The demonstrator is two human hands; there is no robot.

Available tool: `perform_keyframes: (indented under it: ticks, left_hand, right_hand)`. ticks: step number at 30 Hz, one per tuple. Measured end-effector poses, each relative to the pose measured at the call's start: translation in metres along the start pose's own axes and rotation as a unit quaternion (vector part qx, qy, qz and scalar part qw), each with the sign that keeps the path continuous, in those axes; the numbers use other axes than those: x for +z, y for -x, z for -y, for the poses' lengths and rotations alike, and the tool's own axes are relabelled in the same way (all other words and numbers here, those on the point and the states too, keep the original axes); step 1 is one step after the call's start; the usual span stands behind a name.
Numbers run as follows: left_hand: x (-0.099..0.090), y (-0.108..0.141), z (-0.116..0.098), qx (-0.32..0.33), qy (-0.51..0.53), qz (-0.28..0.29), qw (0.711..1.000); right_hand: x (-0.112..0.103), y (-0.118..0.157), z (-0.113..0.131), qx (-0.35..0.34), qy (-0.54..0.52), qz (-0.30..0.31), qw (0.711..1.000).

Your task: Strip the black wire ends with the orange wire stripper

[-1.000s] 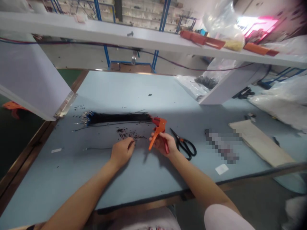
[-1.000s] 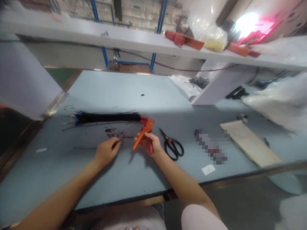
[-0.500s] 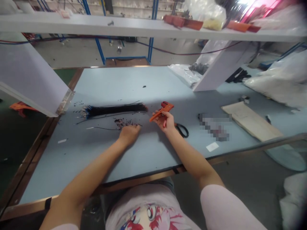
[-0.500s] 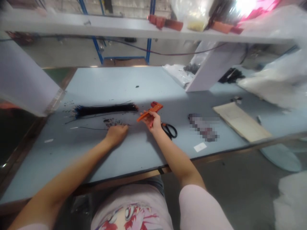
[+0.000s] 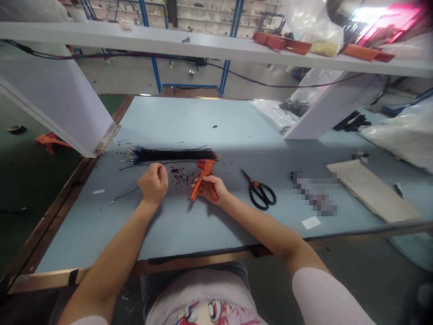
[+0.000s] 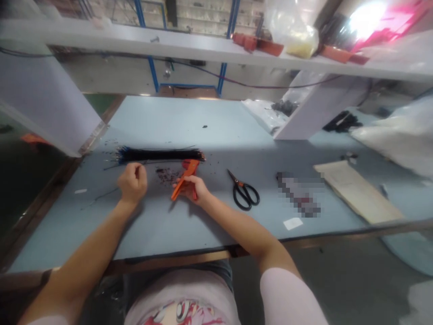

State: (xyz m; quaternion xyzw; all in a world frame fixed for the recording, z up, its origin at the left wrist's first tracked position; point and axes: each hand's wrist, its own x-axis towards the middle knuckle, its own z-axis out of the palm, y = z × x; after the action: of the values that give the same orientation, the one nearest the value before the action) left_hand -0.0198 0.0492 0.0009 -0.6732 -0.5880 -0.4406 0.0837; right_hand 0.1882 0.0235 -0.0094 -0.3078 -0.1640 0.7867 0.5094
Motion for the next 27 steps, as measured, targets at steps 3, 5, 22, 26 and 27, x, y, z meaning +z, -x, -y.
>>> perform_keyframes:
  ticks: [3, 5, 22, 26, 27]
  left_hand:
    - [0.0, 0.005, 0.006, 0.01, 0.025, -0.011, 1.0]
    - [-0.002, 0.007, 0.003, 0.026, 0.057, -0.011, 0.998]
    - [0.003, 0.011, -0.013, 0.051, 0.181, 0.064, 0.98]
    - [0.0, 0.013, -0.015, 0.109, 0.171, 0.061, 0.977]
    - [-0.001, 0.013, -0.016, 0.118, 0.172, 0.06, 0.976]
  right_hand:
    - [0.007, -0.004, -0.006, 0.003, 0.024, 0.02, 0.999]
    - [0.007, 0.003, -0.002, -0.002, 0.048, 0.036, 0.998]
    - [-0.008, 0.032, 0.001, 0.088, 0.174, 0.108, 0.975]
    - [-0.006, 0.036, 0.001, 0.09, 0.19, 0.118, 0.971]
    - [-0.005, 0.037, 0.001, 0.091, 0.191, 0.119, 0.97]
